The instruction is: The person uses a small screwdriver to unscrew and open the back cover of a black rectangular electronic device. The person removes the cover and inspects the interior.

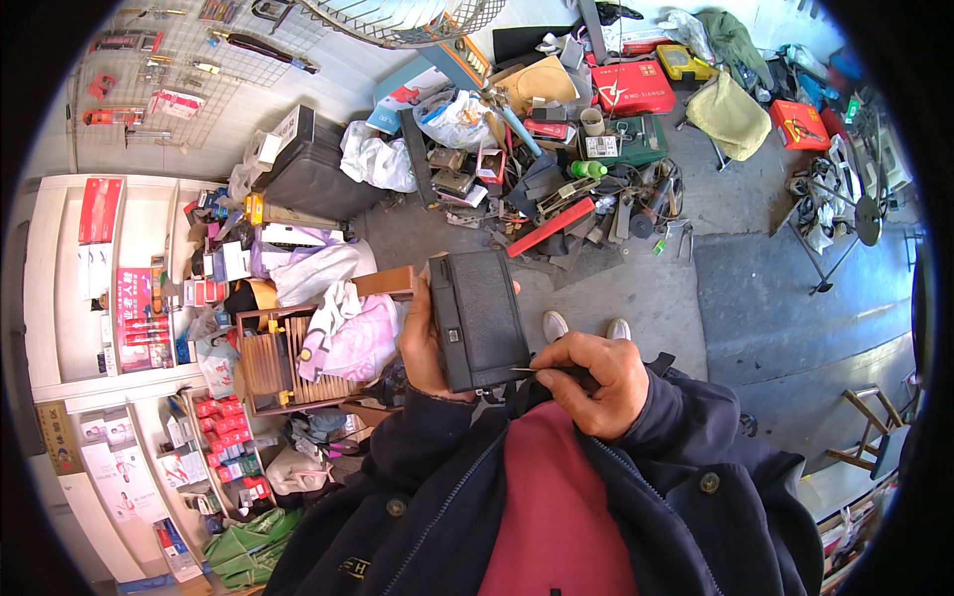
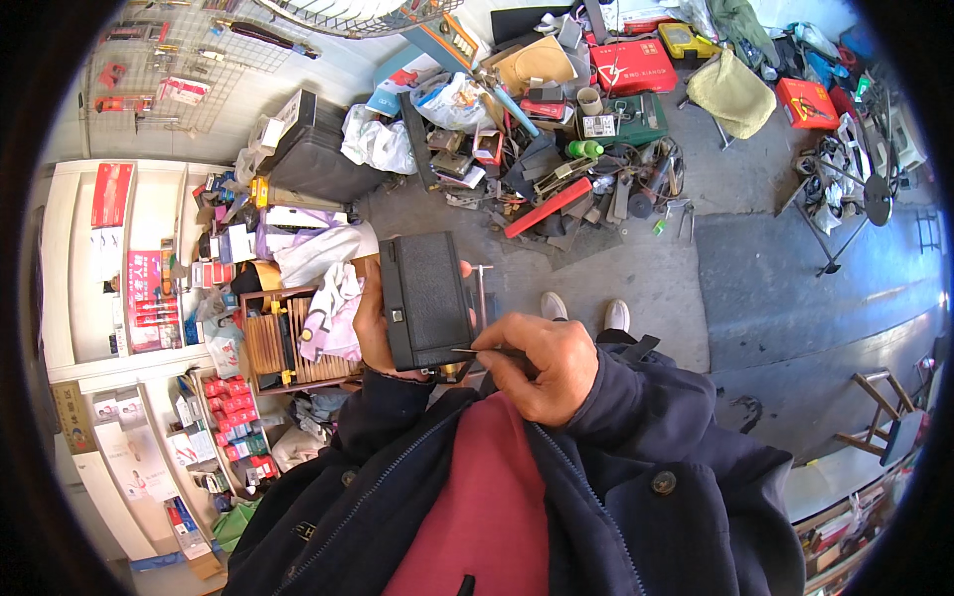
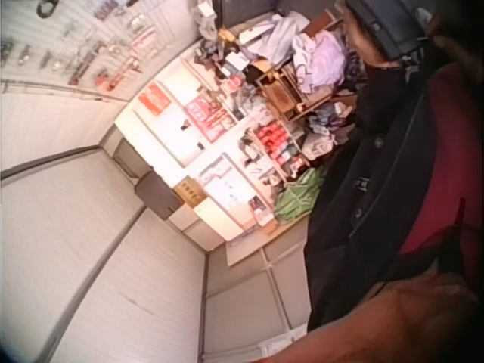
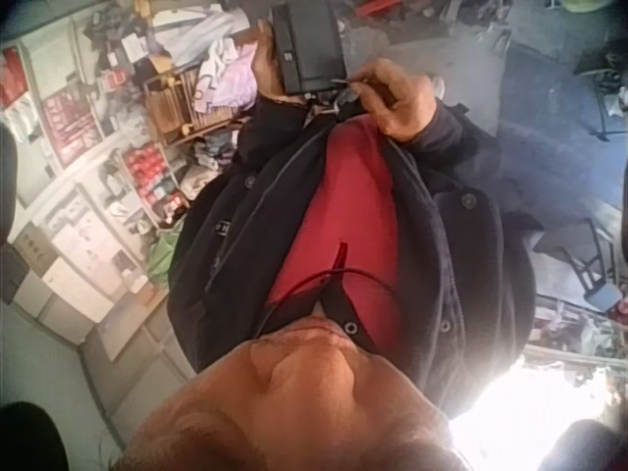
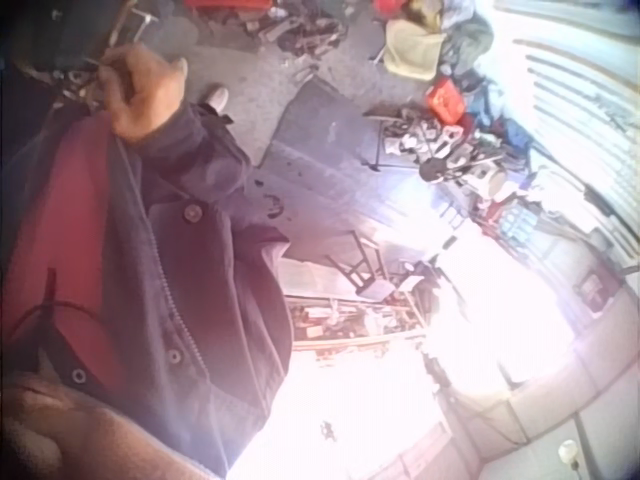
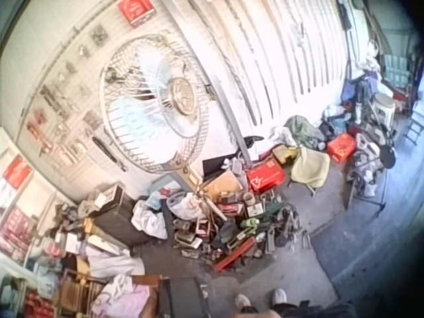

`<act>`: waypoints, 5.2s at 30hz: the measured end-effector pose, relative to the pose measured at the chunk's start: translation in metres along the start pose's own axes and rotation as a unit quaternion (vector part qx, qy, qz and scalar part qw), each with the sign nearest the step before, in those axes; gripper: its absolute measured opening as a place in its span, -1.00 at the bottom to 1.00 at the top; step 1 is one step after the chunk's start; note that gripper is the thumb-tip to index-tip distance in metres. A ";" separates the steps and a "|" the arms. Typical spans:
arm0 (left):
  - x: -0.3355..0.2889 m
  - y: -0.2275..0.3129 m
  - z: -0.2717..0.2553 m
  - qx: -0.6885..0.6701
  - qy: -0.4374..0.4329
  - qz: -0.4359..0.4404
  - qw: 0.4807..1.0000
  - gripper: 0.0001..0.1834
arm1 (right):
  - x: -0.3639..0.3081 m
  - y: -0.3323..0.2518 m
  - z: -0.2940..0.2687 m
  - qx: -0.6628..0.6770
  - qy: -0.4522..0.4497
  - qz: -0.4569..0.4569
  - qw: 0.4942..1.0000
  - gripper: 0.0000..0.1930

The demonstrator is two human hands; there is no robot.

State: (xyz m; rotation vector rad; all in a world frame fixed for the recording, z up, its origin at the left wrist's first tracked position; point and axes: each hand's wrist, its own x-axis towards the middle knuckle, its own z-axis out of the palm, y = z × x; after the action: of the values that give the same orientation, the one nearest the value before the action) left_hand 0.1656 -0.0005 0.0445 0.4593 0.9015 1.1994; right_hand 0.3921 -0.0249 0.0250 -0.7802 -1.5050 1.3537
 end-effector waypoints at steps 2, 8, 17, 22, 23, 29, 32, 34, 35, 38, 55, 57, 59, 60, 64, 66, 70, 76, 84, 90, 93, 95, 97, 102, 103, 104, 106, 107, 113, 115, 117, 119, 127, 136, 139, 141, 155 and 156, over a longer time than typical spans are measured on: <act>-0.001 -0.001 0.000 -0.007 0.000 -0.001 1.000 -0.38 | 0.001 -0.001 0.000 -0.016 -0.003 -0.015 1.000 -0.86; -0.002 -0.004 0.001 -0.023 0.015 0.018 0.999 -0.47 | 0.002 -0.006 0.003 -0.057 -0.001 -0.038 0.998 -0.86; -0.010 -0.001 0.007 0.032 -0.007 0.061 0.998 -0.52 | 0.003 -0.012 0.004 -0.111 -0.065 -0.048 0.991 -0.88; -0.018 -0.001 0.008 0.118 0.025 0.081 0.989 -0.56 | 0.006 -0.021 0.004 -0.179 -0.128 -0.063 0.973 -0.91; -0.018 0.003 0.006 0.161 0.017 0.075 0.984 -0.51 | 0.005 -0.024 0.004 -0.212 -0.137 -0.069 0.965 -0.91; -0.022 -0.001 0.010 0.207 0.063 0.133 0.967 -0.55 | 0.001 -0.032 0.027 -0.313 -0.144 -0.045 0.938 -0.90; -0.025 0.005 0.007 0.223 0.046 0.123 0.966 -0.55 | 0.007 -0.026 0.031 -0.311 -0.173 -0.042 0.934 -0.91; -0.026 0.010 0.004 0.207 0.037 0.102 0.972 -0.54 | 0.015 -0.020 0.030 -0.255 -0.184 -0.040 0.949 -0.91; -0.025 0.014 0.001 0.204 0.030 0.102 0.973 -0.65 | 0.020 -0.017 0.029 -0.226 -0.189 -0.039 0.955 -0.91; -0.026 0.022 -0.005 0.194 -0.008 0.081 0.978 -0.62 | 0.032 -0.011 0.027 -0.158 -0.234 -0.028 0.959 -0.88; -0.023 0.025 -0.021 0.186 0.043 0.095 0.977 -0.51 | 0.020 -0.020 0.052 -0.288 -0.153 -0.079 0.942 -0.89; -0.023 0.021 -0.018 0.176 0.072 0.136 0.972 -0.52 | 0.018 -0.017 0.056 -0.288 -0.116 -0.080 0.947 -0.88; -0.022 0.015 -0.015 0.173 0.115 0.163 0.964 -0.57 | 0.019 -0.012 0.057 -0.291 -0.097 -0.086 0.948 -0.88; -0.019 0.013 -0.014 0.169 0.128 0.182 0.960 -0.60 | 0.020 -0.010 0.057 -0.292 -0.085 -0.082 0.949 -0.88; -0.016 0.012 -0.016 0.162 0.162 0.212 0.950 -0.57 | 0.023 -0.006 0.061 -0.282 -0.042 -0.092 0.954 -0.89; -0.016 0.013 -0.015 0.144 0.172 0.214 0.951 -0.56 | 0.024 -0.006 0.062 -0.274 -0.027 -0.095 0.957 -0.89; -0.019 0.010 -0.011 0.075 0.184 0.203 0.959 -0.55 | 0.025 -0.007 0.060 -0.261 -0.015 -0.096 0.960 -0.89; -0.018 0.010 -0.005 0.041 0.191 0.184 0.963 -0.58 | 0.027 -0.009 0.058 -0.244 -0.012 -0.074 0.967 -0.90; -0.016 0.009 -0.007 0.179 0.125 0.197 0.956 -0.58 | 0.041 -0.003 0.027 -0.255 -0.192 -0.062 0.946 -0.90; -0.006 0.006 -0.016 0.125 0.179 0.220 0.951 -0.58 | 0.033 0.003 0.056 -0.265 -0.024 -0.073 0.961 -0.90; -0.003 0.007 -0.018 0.057 0.198 0.198 0.958 -0.55 | 0.035 0.002 0.058 -0.278 0.000 -0.071 0.958 -0.90; -0.002 0.006 -0.015 0.039 0.190 0.199 0.961 -0.53 | 0.037 0.000 0.058 -0.263 0.013 -0.073 0.962 -0.90; -0.002 0.006 -0.012 0.025 0.201 0.188 0.961 -0.51 | 0.039 -0.001 0.058 -0.252 0.024 -0.070 0.965 -0.90; 0.001 0.002 -0.006 -0.003 0.226 0.174 0.959 -0.48 | 0.038 0.002 0.059 -0.251 0.032 -0.056 0.966 -0.87; 0.002 0.003 -0.007 -0.003 0.213 0.174 0.961 -0.48 | 0.039 0.002 0.060 -0.239 0.033 -0.057 0.969 -0.86; 0.003 0.004 -0.008 -0.004 0.202 0.174 0.964 -0.49 | 0.040 0.002 0.060 -0.229 0.035 -0.054 0.971 -0.86; 0.004 0.006 -0.011 0.012 0.173 0.175 0.969 -0.51 | 0.040 0.000 0.056 -0.227 0.010 -0.044 0.973 -0.87; 0.004 0.008 -0.012 0.029 0.157 0.178 0.971 -0.52 | 0.041 -0.002 0.051 -0.235 -0.017 -0.039 0.971 -0.89; -0.003 0.003 -0.015 0.164 0.122 0.209 0.956 -0.59 | 0.053 0.003 0.021 -0.228 -0.178 -0.055 0.956 -0.90; -0.002 0.000 -0.018 0.164 0.123 0.223 0.953 -0.58 | 0.052 0.006 0.025 -0.236 -0.156 -0.052 0.958 -0.89; 0.003 0.000 -0.024 0.106 0.156 0.207 0.960 -0.56 | 0.046 0.008 0.044 -0.262 -0.100 -0.028 0.959 -0.89; 0.006 -0.001 -0.028 0.079 0.173 0.225 0.956 -0.53 | 0.044 0.007 0.054 -0.250 -0.041 -0.042 0.966 -0.85; 0.009 -0.003 -0.023 0.027 0.244 0.217 0.945 -0.49 | 0.047 0.001 0.061 -0.229 0.014 -0.009 0.973 -0.87; 0.010 -0.006 -0.005 -0.021 0.224 0.181 0.958 -0.43 | 0.045 0.006 0.059 -0.156 0.061 0.016 0.986 -0.86; 0.009 -0.005 -0.005 -0.019 0.201 0.174 0.964 -0.44 | 0.044 0.006 0.056 -0.175 0.059 -0.001 0.983 -0.87; 0.009 -0.004 -0.006 -0.013 0.195 0.175 0.965 -0.45 | 0.044 0.005 0.053 -0.157 0.060 -0.002 0.986 -0.84; 0.004 -0.010 -0.018 -0.049 0.133 0.125 0.982 -0.50 | 0.067 -0.006 0.018 -0.275 0.068 -0.152 0.947 -0.76; 0.003 -0.011 -0.021 -0.048 0.139 0.097 0.984 -0.49 | 0.070 -0.007 0.015 -0.273 0.070 -0.165 0.945 -0.76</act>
State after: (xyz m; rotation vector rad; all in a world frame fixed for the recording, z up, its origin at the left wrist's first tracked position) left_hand 0.1555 -0.0045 0.0236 0.3108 1.0477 1.5043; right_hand 0.3534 0.0311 0.0480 -0.8892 -1.8223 0.6193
